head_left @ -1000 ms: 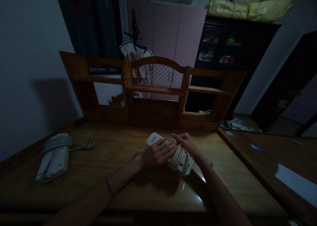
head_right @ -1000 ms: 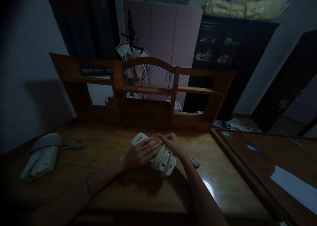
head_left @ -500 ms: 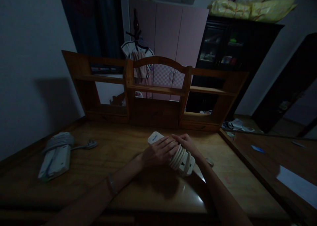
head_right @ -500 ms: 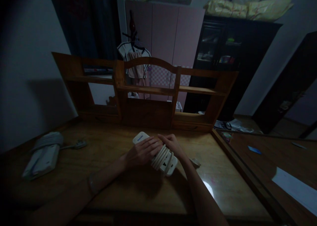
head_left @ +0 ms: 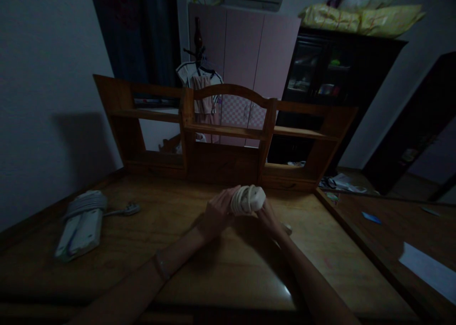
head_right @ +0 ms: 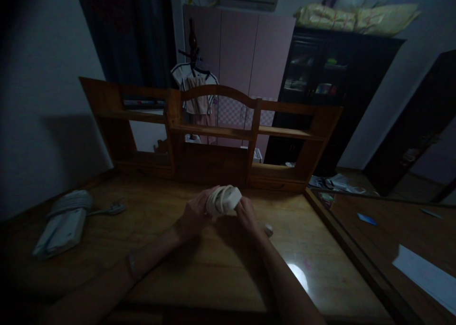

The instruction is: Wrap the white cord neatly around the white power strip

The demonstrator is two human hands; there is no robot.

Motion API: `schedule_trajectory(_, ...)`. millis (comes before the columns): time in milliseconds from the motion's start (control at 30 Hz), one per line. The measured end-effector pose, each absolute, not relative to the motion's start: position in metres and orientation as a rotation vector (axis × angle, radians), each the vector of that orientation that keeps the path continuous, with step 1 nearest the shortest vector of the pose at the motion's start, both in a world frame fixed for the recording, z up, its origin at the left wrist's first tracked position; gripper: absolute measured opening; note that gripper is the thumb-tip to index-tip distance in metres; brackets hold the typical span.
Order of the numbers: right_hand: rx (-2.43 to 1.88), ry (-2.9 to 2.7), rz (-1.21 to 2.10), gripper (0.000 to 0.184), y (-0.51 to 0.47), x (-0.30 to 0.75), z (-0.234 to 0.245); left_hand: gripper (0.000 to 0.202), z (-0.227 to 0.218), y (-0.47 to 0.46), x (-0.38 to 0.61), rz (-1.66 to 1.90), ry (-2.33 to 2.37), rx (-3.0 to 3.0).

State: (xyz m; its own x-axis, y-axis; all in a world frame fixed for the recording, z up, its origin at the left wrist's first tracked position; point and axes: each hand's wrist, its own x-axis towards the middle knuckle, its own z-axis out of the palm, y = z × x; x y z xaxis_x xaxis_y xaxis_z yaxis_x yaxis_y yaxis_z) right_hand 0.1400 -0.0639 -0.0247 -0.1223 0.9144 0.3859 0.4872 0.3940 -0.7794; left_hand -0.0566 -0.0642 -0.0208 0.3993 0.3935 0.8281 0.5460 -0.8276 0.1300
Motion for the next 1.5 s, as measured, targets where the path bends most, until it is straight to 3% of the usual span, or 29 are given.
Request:
schedule_trajectory(267, -1.556, -2.268, -0.27, 0.023, -0.051, 0.125, -0.042, 0.058, -0.028, -0.038, -0.067, -1.756, -1.617, -2.197)
schedule_trajectory(467, -1.494, -2.287, -0.579, 0.008, -0.062, 0.125, -0.028, 0.051, -0.028, -0.019, -0.077, -1.887, -1.936, -2.074)
schedule_trajectory(700, -1.381, -2.077, -0.734, 0.015, -0.067, 0.121, -0.014, 0.047, -0.029, 0.0, -0.088, -2.089, -1.882, -2.06)
schedule_trajectory(833, -1.312, -2.059, -0.723, 0.015, -0.073, 0.123, -0.011, 0.052, -0.027, -0.004, -0.088, -1.928, -1.922, -2.076)
schedule_trajectory(1033, -1.179, -2.092, -0.664, 0.018, -0.075, 0.128, -0.01, 0.066, -0.019, -0.022, -0.084, -1.375, -1.794, -2.078)
schedule_trajectory(1500, -0.988, -2.34, -0.662, 0.018, -0.084, 0.126, -0.002, 0.076, -0.04, -0.027, -0.076, -0.854, -1.425, -2.398)
